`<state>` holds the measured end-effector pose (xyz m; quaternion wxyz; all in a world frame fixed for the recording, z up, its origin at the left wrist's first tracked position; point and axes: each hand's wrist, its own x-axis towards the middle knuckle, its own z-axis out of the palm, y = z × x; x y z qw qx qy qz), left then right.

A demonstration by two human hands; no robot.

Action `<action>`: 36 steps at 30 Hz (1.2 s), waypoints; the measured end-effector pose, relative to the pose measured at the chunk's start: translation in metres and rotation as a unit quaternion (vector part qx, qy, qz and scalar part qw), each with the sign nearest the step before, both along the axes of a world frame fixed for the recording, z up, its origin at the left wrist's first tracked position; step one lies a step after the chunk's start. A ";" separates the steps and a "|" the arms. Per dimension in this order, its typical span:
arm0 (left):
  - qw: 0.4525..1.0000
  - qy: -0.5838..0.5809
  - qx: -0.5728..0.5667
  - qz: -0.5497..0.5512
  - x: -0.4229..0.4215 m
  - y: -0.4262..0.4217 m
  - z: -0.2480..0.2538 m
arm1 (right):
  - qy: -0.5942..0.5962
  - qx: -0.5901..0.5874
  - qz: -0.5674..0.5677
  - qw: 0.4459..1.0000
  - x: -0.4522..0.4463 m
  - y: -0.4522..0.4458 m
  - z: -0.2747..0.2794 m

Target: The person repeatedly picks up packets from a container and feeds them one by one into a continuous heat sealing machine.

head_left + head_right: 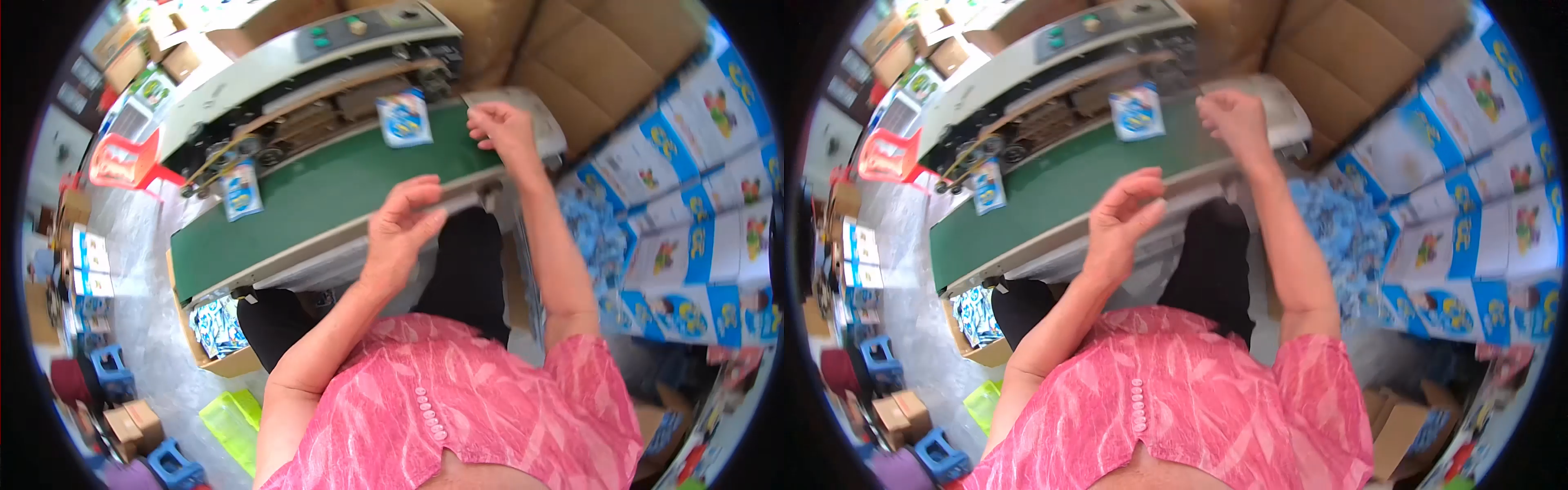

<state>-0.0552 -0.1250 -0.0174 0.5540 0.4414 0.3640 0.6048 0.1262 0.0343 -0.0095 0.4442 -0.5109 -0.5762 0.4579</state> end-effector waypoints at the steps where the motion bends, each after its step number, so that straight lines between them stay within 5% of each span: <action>1: 1.000 0.017 0.012 -0.004 0.004 -0.002 -0.001 | -0.010 0.031 -0.012 0.999 0.029 -0.010 -0.003; 5: 0.997 0.053 -0.005 -0.049 0.026 -0.007 -0.013 | -0.098 -0.021 -0.074 0.992 0.179 -0.077 -0.014; 9: 0.985 0.063 -0.074 -0.140 0.066 -0.014 -0.029 | -0.337 -0.111 -0.188 0.916 0.357 -0.160 -0.097; 12: 0.973 0.086 -0.083 -0.197 0.082 -0.021 -0.036 | -0.340 -0.238 -0.297 0.860 0.394 -0.211 -0.140; 14: 0.965 0.101 -0.086 -0.226 0.096 -0.023 -0.042 | -0.266 -0.231 -0.396 0.848 0.401 -0.228 -0.167; 17: 0.952 0.138 -0.104 -0.253 0.106 -0.025 -0.050 | -0.304 -0.157 -0.484 0.805 0.410 -0.208 -0.217; 26: 0.939 0.162 -0.138 -0.270 0.117 -0.022 -0.055 | -0.226 -0.209 -0.444 0.841 0.425 -0.198 -0.238; 30: 0.929 0.172 -0.154 -0.288 0.120 -0.023 -0.062 | -0.133 -0.195 -0.498 0.835 0.414 -0.208 -0.228; 33: 0.924 0.174 -0.161 -0.299 0.119 -0.024 -0.065 | 0.080 -0.262 -0.506 0.818 0.408 -0.207 -0.212; 36: 0.928 0.170 -0.165 -0.288 0.120 -0.022 -0.063 | 0.119 -0.250 -0.521 0.808 0.408 -0.214 -0.218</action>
